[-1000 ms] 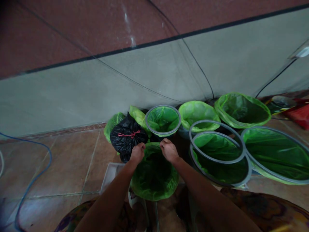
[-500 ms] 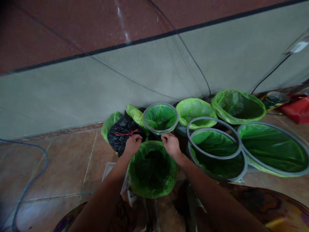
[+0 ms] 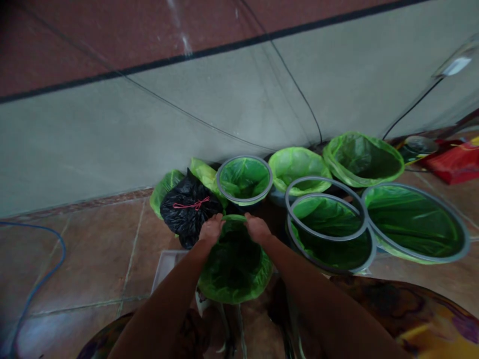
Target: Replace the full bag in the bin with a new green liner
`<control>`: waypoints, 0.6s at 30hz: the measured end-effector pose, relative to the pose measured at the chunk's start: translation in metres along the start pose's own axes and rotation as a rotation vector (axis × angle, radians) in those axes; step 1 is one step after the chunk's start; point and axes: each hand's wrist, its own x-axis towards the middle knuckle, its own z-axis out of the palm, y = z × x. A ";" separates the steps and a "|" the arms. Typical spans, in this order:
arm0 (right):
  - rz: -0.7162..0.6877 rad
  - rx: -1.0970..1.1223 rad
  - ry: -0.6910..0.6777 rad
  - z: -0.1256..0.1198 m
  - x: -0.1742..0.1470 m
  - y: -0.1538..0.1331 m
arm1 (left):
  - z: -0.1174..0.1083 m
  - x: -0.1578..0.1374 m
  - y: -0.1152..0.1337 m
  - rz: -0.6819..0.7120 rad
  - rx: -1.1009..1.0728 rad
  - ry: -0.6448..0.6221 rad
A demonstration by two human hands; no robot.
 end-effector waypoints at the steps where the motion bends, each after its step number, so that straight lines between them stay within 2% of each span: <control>1: 0.007 -0.002 0.001 -0.001 0.000 -0.001 | 0.000 0.000 0.001 -0.011 -0.001 -0.008; 5: 0.011 0.028 0.005 -0.002 -0.003 -0.003 | -0.005 -0.005 0.001 -0.055 -0.008 -0.014; 7: 0.006 0.066 0.035 -0.003 -0.007 -0.003 | -0.009 -0.011 0.000 -0.073 -0.028 0.026; 9: 0.004 0.146 0.151 -0.004 -0.015 0.000 | -0.015 -0.020 -0.002 -0.101 -0.084 0.087; 12: 0.101 0.393 0.476 -0.008 -0.035 0.009 | -0.024 -0.040 -0.007 -0.217 -0.203 0.176; 14: 0.315 0.657 0.727 -0.011 -0.052 0.021 | -0.027 -0.057 -0.011 -0.318 -0.282 0.243; 15: 0.476 0.825 0.834 -0.013 -0.061 0.029 | -0.027 -0.066 -0.013 -0.355 -0.318 0.282; 18: 0.998 1.378 1.003 -0.021 -0.085 0.054 | -0.021 -0.095 -0.022 -0.414 -0.390 0.390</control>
